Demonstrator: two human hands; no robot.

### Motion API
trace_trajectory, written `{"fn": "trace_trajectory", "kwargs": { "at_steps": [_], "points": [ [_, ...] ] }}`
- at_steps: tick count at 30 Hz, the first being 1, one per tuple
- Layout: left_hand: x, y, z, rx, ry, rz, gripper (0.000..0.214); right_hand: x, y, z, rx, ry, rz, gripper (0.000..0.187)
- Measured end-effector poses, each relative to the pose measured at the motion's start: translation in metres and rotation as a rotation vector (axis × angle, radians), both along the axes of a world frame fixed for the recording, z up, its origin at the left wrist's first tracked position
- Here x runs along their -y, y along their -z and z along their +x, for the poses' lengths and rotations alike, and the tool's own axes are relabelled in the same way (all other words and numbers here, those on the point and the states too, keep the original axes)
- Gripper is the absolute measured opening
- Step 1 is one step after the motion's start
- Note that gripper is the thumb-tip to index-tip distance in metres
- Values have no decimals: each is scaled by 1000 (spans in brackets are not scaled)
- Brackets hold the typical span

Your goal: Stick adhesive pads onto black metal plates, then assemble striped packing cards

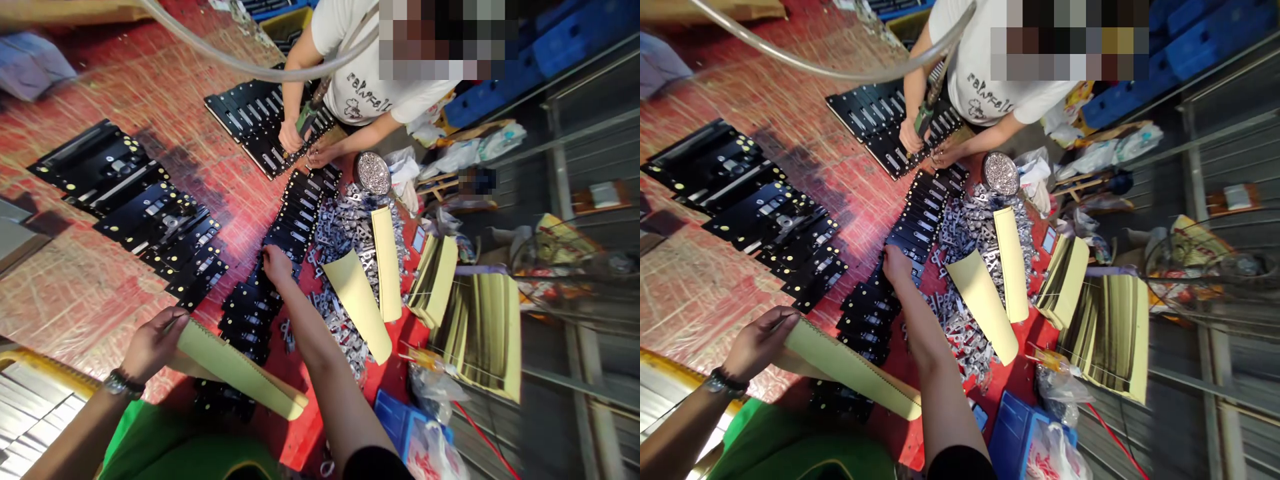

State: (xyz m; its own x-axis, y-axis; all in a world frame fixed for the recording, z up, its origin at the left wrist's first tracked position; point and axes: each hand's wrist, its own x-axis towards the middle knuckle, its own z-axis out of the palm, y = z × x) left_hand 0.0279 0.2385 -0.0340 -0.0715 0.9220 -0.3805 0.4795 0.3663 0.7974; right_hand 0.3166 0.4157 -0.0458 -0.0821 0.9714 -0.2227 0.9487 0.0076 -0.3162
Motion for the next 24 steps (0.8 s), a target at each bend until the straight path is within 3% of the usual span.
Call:
{"fn": "trace_trajectory", "kwargs": {
  "at_steps": [3,6,9,12,15,17,24],
  "points": [
    [-7,1,-1,-20,-3,-23,46,-26,-7,3,65,96,-10,18],
    [-12,5,-2,-33,-14,-8,47,-53,-11,13,-52,241,67,26],
    [-16,8,-2,-37,-28,13,49,-74,-9,17,-197,199,37,30],
    [-20,6,-1,-31,-30,21,52,-84,-8,12,-135,111,10,31],
    [-23,0,0,-25,-12,30,51,-85,-10,17,-15,141,89,26],
    [-23,-2,-1,-35,-11,24,51,-82,-12,34,-21,207,153,23],
    [-13,6,-3,-58,7,-66,46,-45,-6,128,-409,658,169,23]
  ]
}}
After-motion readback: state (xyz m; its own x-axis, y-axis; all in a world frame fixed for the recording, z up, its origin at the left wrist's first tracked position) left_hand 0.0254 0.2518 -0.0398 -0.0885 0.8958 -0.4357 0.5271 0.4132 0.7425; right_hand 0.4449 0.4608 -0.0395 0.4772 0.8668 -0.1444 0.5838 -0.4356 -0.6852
